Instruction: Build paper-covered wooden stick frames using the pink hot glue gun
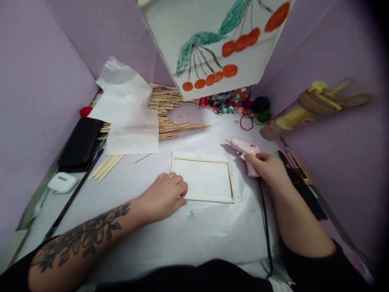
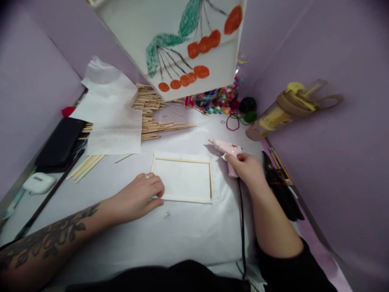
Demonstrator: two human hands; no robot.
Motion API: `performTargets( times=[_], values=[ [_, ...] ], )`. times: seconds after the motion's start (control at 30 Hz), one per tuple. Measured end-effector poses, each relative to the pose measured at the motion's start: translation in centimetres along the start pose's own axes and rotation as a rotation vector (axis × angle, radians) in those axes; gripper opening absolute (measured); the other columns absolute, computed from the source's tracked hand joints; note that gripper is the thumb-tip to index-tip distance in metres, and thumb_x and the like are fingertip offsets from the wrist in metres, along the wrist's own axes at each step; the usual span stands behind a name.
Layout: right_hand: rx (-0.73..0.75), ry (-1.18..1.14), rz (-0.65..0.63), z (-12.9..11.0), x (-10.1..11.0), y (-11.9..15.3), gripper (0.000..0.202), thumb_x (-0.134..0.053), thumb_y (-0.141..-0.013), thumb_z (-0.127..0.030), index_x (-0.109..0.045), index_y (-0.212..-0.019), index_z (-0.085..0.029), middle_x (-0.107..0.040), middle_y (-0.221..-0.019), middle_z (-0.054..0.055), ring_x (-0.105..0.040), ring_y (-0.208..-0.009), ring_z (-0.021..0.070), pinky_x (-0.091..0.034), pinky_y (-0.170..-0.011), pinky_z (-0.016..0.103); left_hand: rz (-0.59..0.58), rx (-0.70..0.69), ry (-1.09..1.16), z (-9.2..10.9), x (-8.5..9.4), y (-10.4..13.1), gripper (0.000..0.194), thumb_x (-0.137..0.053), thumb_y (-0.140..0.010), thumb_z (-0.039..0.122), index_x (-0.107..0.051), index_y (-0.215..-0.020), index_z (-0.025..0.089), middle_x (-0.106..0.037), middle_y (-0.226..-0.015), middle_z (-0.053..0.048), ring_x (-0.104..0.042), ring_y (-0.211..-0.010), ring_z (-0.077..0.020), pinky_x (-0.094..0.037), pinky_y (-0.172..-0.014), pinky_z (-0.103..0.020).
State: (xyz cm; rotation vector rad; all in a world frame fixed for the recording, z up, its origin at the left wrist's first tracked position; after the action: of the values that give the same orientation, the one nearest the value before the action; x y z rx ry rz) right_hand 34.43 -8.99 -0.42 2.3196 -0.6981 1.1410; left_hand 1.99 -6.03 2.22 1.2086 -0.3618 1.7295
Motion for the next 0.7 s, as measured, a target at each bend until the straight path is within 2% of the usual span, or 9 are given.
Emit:
performTargets(
  times=[0.13, 0.2, 0.3, 0.5, 0.57, 0.7],
  values=[
    [-0.123, -0.573, -0.224, 0.4, 0.1, 0.2, 0.036, -0.067, -0.067, -0.051, -0.057, -0.08, -0.019, -0.055, -0.057, 0.001, -0.049, -0.049, 0.0154, -0.036, -0.047, 0.029, -0.001, 0.088, -0.058, -0.9, 2.4, 0.6, 0.003, -0.059, -0.084, 0.021, -0.06, -0.085, 0.018, -0.063, -0.092, -0.004, -0.056, -0.089, -0.0219, -0.038, -0.078, -0.035],
    [-0.129, -0.724, -0.326, 0.3, 0.1, 0.4, 0.036, -0.063, -0.071, -0.051, -0.055, -0.089, -0.02, -0.054, -0.057, -0.001, -0.049, -0.048, 0.0152, -0.036, -0.046, 0.028, -0.054, 0.154, -0.108, -1.7, 3.6, 1.1, 0.005, -0.057, -0.083, 0.018, -0.062, -0.083, 0.019, -0.063, -0.089, -0.004, -0.057, -0.085, -0.0213, -0.038, -0.074, -0.033],
    [-0.087, -0.84, -0.373, 0.0, 0.0, 0.8, 0.032, -0.057, -0.076, -0.05, -0.052, -0.094, -0.024, -0.047, -0.055, -0.003, -0.044, -0.047, 0.0155, -0.033, -0.045, 0.029, -0.149, 0.241, -0.105, -2.7, 4.3, 1.7, 0.007, -0.062, -0.077, 0.017, -0.063, -0.082, 0.021, -0.065, -0.087, -0.001, -0.06, -0.083, -0.0211, -0.037, -0.066, -0.03],
    [0.058, -0.886, -0.513, -1.9, -0.9, 2.8, 0.029, -0.049, -0.077, -0.052, -0.055, -0.088, -0.026, -0.034, -0.057, -0.003, -0.035, -0.049, 0.0163, -0.031, -0.048, 0.032, -0.161, 0.217, 0.004, -2.9, 3.0, 1.6, 0.007, -0.062, -0.077, 0.019, -0.064, -0.083, 0.022, -0.066, -0.094, 0.0, -0.061, -0.088, -0.0187, -0.038, -0.066, -0.026],
    [0.113, -0.87, -0.566, -2.7, -1.0, 3.8, 0.031, -0.052, -0.074, -0.053, -0.056, -0.088, -0.026, -0.036, -0.059, -0.002, -0.034, -0.049, 0.016, -0.029, -0.047, 0.032, -0.16, 0.214, 0.062, -3.1, 2.7, 1.6, 0.004, -0.062, -0.076, 0.022, -0.064, -0.081, 0.022, -0.065, -0.091, 0.0, -0.06, -0.083, -0.0177, -0.038, -0.065, -0.026],
    [0.234, -0.789, -0.692, -4.8, -0.7, 5.7, 0.038, -0.059, -0.068, -0.056, -0.057, -0.091, -0.026, -0.042, -0.062, -0.001, -0.037, -0.05, 0.0158, -0.03, -0.047, 0.032, -0.091, 0.223, 0.212, -3.3, 2.1, 2.3, 0.012, -0.066, -0.074, 0.026, -0.064, -0.086, 0.022, -0.064, -0.092, 0.0, -0.059, -0.083, -0.0171, -0.041, -0.068, -0.026]
  ],
)
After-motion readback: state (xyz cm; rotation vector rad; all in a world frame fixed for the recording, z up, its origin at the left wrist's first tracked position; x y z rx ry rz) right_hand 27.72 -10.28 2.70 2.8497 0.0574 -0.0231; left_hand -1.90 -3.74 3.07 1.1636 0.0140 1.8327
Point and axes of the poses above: each hand's wrist, its own y-axis away from the middle knuckle, its own x-axis out of the back of the hand, z = x × y, the point moved 3 cm from there along -y, towards the middle knuckle
